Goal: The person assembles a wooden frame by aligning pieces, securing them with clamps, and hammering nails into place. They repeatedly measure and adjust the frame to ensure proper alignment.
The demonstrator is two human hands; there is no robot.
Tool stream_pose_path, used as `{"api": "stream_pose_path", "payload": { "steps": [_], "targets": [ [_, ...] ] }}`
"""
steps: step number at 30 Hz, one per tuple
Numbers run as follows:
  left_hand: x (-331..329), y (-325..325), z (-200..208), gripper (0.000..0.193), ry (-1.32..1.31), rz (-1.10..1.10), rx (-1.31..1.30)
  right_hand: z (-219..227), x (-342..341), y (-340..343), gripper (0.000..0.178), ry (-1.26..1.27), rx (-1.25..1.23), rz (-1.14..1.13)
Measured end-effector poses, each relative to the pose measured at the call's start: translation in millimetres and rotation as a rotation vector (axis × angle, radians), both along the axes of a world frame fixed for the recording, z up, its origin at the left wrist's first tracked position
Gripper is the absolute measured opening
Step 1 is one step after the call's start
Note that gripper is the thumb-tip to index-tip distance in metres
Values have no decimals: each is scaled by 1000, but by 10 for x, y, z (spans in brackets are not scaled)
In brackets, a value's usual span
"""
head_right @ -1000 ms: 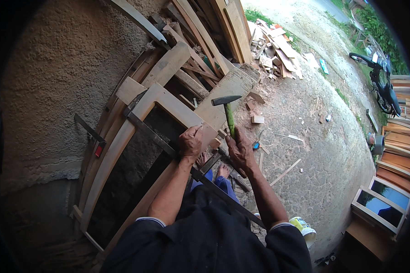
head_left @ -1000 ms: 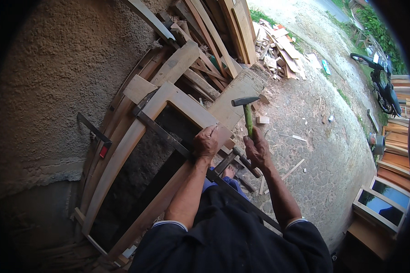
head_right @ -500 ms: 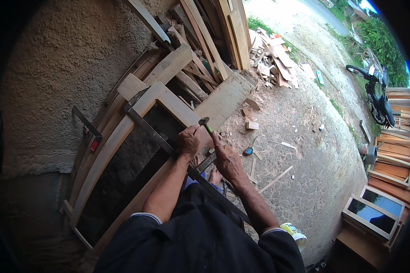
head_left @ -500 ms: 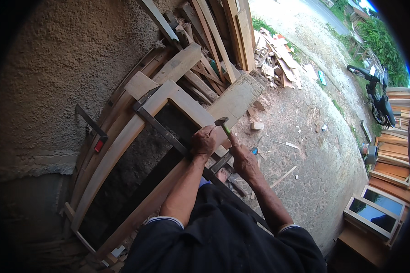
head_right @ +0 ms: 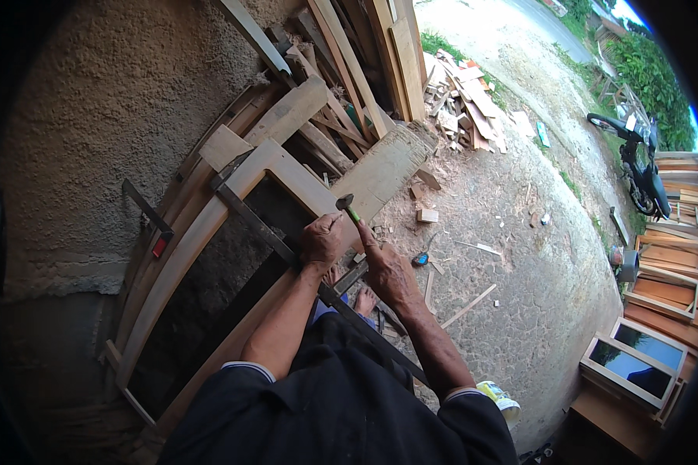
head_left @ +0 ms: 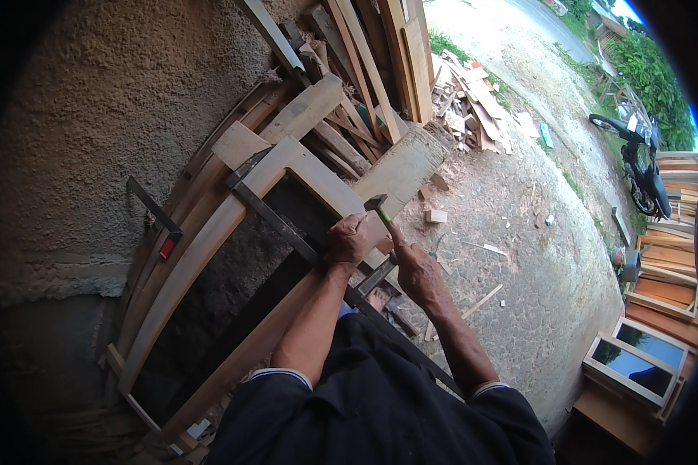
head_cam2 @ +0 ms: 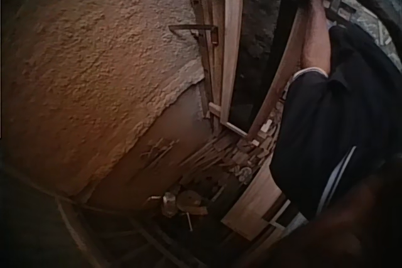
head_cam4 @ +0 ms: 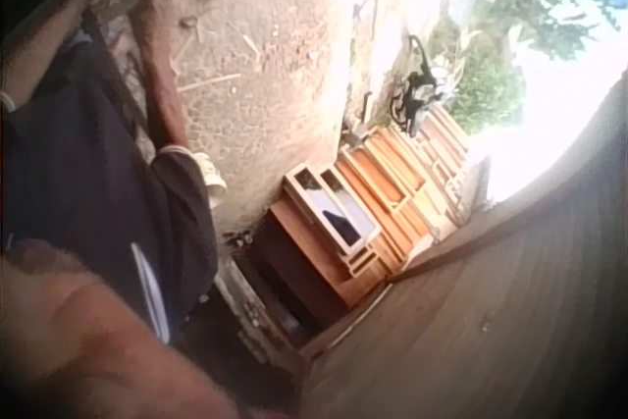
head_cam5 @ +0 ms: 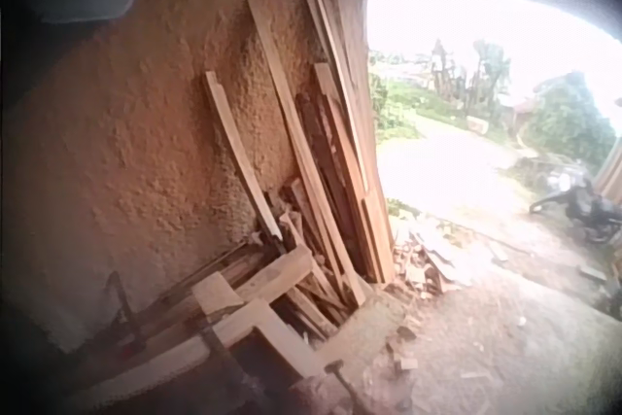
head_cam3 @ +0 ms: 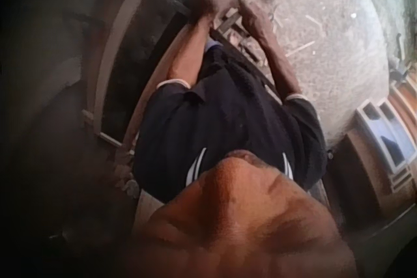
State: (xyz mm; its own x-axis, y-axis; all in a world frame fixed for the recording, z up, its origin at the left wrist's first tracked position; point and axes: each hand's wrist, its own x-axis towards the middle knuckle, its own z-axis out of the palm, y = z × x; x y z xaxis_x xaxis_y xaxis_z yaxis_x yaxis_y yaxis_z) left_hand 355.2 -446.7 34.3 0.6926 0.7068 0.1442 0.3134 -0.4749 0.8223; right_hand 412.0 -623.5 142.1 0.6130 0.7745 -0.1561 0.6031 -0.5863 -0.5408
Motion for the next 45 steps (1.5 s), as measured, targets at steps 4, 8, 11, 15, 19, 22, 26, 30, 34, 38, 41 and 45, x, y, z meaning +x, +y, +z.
{"api": "stream_pose_path", "payload": {
  "steps": [4, 8, 11, 15, 19, 22, 26, 30, 34, 38, 41, 45],
  "targets": [
    [-4, -18, 50, 20, 48, 13, -1, -19, -7, 24, 74, 44, -3, -11],
    [0, -8, 69, 23, 64, -1, -107, -55, 2, 34, 74, 62, -39, -24],
    [-10, 15, 42, 25, 18, -19, -14, -92, -36, -1, 73, 73, -7, -41],
    [18, 195, 74, 25, -63, 5, -72, -135, -89, -50, 69, 79, 39, -65],
    [381, 652, 204, 25, -16, 32, 204, -141, -88, -54, 66, 37, 73, -36],
    [707, 923, 225, 22, 193, -103, 418, -117, -74, -45, 81, 60, 59, -6],
    [802, 983, 67, 14, 317, -184, 540, -105, -94, -47, 90, 23, 116, -28],
    [770, 969, -43, 10, 75, -135, 604, -133, -104, -13, 87, -8, 34, -9],
    [772, 977, -34, 6, 195, -143, 599, -135, -84, 38, 82, 9, 120, -37],
    [778, 988, -21, 5, 175, -178, 606, -100, -114, 42, 79, -85, 160, -59],
    [785, 990, -23, 4, 193, -175, 612, -101, -107, 55, 80, 102, 53, -62],
    [781, 986, -12, 8, 215, -156, 625, -115, -113, 32, 78, 11, 119, -77]
  ]
}}
